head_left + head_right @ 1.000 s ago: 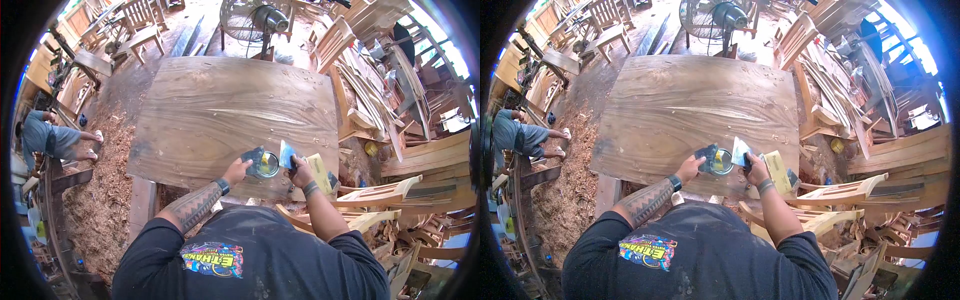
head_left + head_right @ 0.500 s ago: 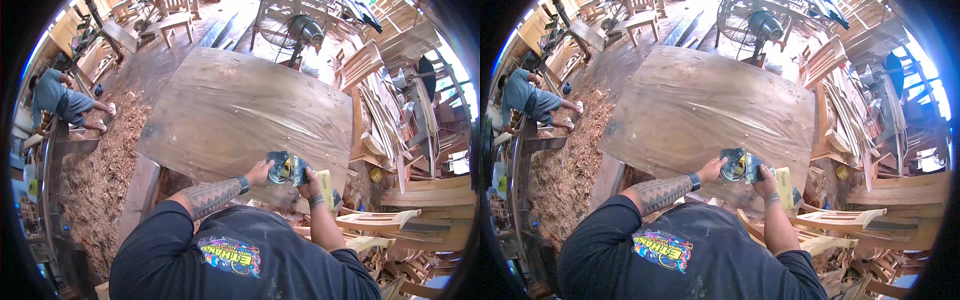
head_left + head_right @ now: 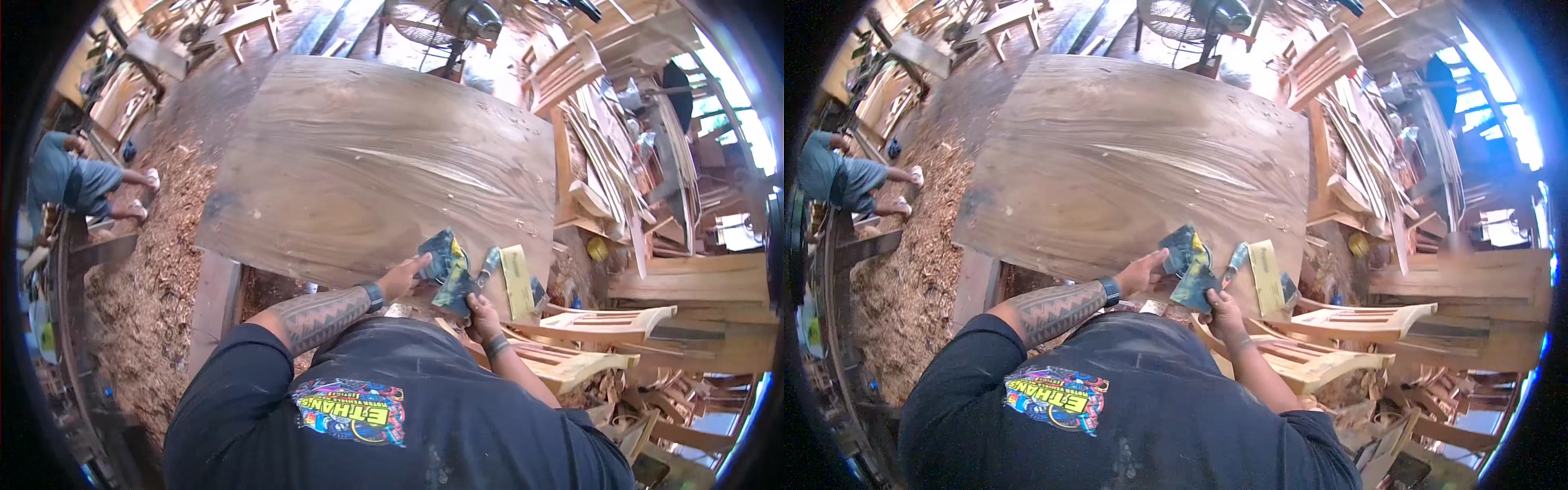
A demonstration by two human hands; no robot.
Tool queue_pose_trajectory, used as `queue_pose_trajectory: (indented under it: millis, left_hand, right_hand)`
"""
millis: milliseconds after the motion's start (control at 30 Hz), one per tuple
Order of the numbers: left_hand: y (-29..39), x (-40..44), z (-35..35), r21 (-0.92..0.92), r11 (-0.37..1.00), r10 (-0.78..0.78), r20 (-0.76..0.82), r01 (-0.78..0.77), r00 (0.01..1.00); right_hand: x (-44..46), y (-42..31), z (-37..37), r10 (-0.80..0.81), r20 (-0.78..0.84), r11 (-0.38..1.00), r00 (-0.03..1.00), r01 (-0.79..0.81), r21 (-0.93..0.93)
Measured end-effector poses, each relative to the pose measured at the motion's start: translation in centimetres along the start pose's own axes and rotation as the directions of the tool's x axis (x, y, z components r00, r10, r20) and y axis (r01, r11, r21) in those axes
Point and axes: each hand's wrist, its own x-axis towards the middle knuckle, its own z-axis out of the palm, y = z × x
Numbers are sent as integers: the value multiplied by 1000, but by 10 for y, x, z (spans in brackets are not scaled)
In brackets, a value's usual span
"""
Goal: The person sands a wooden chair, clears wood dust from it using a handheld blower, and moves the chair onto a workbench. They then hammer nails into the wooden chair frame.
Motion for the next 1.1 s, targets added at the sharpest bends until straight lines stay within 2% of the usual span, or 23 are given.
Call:
queue_pose_trajectory:
  millis: [33,133,233,333,400,433,500,533,567,600,667,733,767,800,833,933,967,1000,1067,1100]
  left_hand:
    - [2,-2,-1,-62,997,-47,3,47,999]
    - [22,-22,7,51,994,-89,-81,93,993]
    - [-2,-12,-46,130,992,12,-59,-4,998]
    - [-2,-31,-71,185,958,-218,-35,221,975]
    - [-15,-47,-98,261,946,-188,-48,194,981]
    - [-22,-55,-112,300,936,-180,-49,186,983]
    - [-29,-76,-141,451,853,-244,-100,262,965]
    - [-37,-88,-159,517,801,-274,-132,302,953]
    - [-61,-95,-192,745,661,-91,-39,89,995]
    - [-60,-115,-189,720,663,-176,-119,207,977]
    - [-53,-157,-179,640,633,-339,-276,435,900]
    - [-132,-157,-242,732,625,-179,-204,272,962]
    - [-158,-163,-255,804,584,-20,-125,113,992]
    - [-170,-172,-263,861,508,128,-31,-39,991]
    - [-164,-189,-256,895,432,174,33,-107,984]
    - [-136,-229,-233,822,544,57,-236,168,970]
    - [-132,-238,-240,840,504,30,-248,199,968]
    - [-135,-244,-254,866,488,78,-169,110,983]
    - [-179,-237,-337,895,439,163,-1,-72,987]
    - [-193,-229,-387,894,442,177,-2,-78,984]
  right_hand:
    - [-4,1,7,-13,-39,997,999,10,-73]
    - [-4,-4,42,-78,-136,980,988,50,-195]
    - [-4,-21,66,-72,-275,960,959,-8,-279]
    - [10,-21,45,-85,-310,948,947,-19,-316]
    - [-6,-37,53,-45,-351,935,935,-84,-345]
    - [-10,-39,46,-120,-350,891,929,-55,-450]
    - [-11,-43,34,-274,-320,771,907,8,-637]
    - [-14,-52,47,-321,-208,739,924,107,-665]
    - [-26,-66,65,-361,-90,704,928,208,-678]
    - [-35,-77,83,-395,29,669,918,309,-676]
    - [-39,-89,117,-335,149,679,930,349,-646]
    - [-23,-90,155,-255,318,674,913,404,-618]
    - [-15,-87,172,-205,407,664,890,432,-610]
    - [-7,-83,187,-154,487,654,860,458,-602]
    - [5,-75,199,-99,541,657,835,463,-594]
    - [29,-54,243,59,618,575,784,479,-663]
    - [44,-43,248,110,637,442,763,536,-719]
    - [46,-38,264,180,630,390,756,533,-751]
    - [45,-24,304,311,591,276,744,524,-806]
    - [41,-21,330,373,594,221,713,553,-803]
